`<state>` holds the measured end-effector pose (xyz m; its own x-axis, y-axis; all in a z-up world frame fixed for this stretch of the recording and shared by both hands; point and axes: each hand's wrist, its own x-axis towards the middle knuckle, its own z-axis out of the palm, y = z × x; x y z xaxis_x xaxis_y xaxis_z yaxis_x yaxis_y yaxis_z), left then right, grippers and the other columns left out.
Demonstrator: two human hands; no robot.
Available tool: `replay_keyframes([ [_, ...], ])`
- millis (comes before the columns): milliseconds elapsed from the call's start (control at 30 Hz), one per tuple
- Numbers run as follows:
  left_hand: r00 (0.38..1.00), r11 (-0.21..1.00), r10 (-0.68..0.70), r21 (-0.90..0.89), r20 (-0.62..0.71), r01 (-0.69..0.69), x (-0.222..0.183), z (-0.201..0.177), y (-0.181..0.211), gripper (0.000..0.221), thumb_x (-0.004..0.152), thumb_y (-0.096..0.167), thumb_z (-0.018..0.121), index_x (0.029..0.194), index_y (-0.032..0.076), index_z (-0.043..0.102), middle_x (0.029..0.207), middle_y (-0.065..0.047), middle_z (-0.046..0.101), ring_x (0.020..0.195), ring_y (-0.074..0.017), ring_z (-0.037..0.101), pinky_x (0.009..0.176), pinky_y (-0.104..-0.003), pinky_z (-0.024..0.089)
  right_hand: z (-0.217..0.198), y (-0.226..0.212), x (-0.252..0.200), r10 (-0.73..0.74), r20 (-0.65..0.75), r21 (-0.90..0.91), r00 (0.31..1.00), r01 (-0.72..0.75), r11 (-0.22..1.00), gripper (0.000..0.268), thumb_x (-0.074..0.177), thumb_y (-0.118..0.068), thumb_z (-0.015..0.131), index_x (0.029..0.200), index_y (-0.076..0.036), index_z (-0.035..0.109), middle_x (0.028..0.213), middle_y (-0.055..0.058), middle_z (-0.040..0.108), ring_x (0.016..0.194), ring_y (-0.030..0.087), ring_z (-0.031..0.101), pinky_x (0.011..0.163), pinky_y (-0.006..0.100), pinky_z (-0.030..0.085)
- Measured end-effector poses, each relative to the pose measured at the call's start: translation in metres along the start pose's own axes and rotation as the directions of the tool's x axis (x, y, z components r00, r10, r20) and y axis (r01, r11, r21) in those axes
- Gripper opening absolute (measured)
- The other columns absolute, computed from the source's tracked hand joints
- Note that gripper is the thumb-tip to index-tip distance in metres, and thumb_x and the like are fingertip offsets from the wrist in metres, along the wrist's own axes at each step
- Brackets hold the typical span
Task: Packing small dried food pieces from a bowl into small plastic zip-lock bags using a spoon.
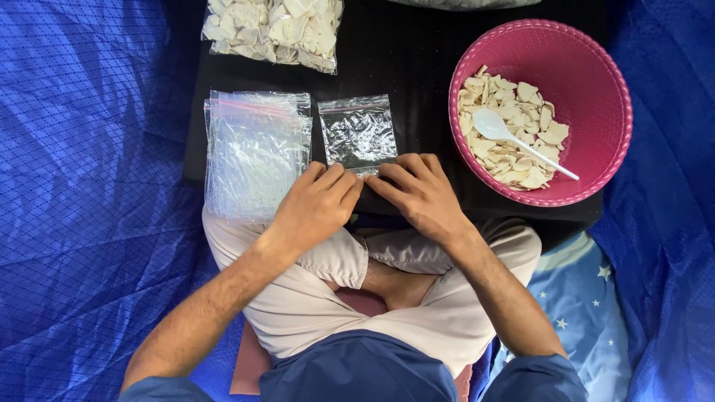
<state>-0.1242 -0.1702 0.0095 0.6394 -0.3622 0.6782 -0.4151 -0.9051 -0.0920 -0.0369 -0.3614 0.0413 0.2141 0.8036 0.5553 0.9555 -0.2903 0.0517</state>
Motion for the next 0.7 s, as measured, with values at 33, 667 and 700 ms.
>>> replay_keyframes([
  [33, 1.000, 1.000, 0.000, -0.002, -0.001, 0.000, 0.000, -0.002, 0.005, 0.020, 0.098, 0.000, 0.055, 0.086, 0.009, 0.068, 0.083, -0.008, 0.057, 0.080, -0.0249, 0.055, 0.068, -0.035, 0.045, 0.003, 0.001, -0.003, 0.001, 0.001, -0.001, 1.000, -0.001, 1.000, 0.018, 0.101, -0.004, 0.061, 0.108, -0.015, 0.073, 0.096, 0.004, 0.065, 0.094, 0.025, 0.062, 0.080, 0.036, 0.048],
  [667, 0.835, 0.855, -0.481, 0.356, 0.269, 0.377, -0.002, -0.005, 0.079, 0.086, 0.075, 0.060, 0.079, 0.139, 0.006, 0.058, 0.118, -0.023, 0.061, 0.124, -0.0397, 0.057, 0.117, -0.080, 0.012, -0.006, 0.010, -0.024, 0.059, 0.057, -0.190, 0.997, -0.047, 0.981, 0.015, 0.096, -0.013, 0.061, 0.102, -0.018, 0.073, 0.099, 0.004, 0.065, 0.101, 0.027, 0.060, 0.079, 0.040, 0.046],
  [700, 0.810, 0.831, -0.513, 0.401, 0.283, 0.386, -0.002, -0.006, 0.081, 0.094, 0.068, 0.063, 0.081, 0.142, 0.009, 0.057, 0.120, -0.022, 0.061, 0.125, -0.0394, 0.056, 0.115, -0.081, 0.011, -0.006, 0.010, -0.025, 0.069, 0.060, -0.198, 0.996, -0.055, 0.979, 0.016, 0.095, -0.013, 0.061, 0.103, -0.019, 0.073, 0.100, 0.003, 0.065, 0.101, 0.027, 0.061, 0.079, 0.040, 0.046],
])
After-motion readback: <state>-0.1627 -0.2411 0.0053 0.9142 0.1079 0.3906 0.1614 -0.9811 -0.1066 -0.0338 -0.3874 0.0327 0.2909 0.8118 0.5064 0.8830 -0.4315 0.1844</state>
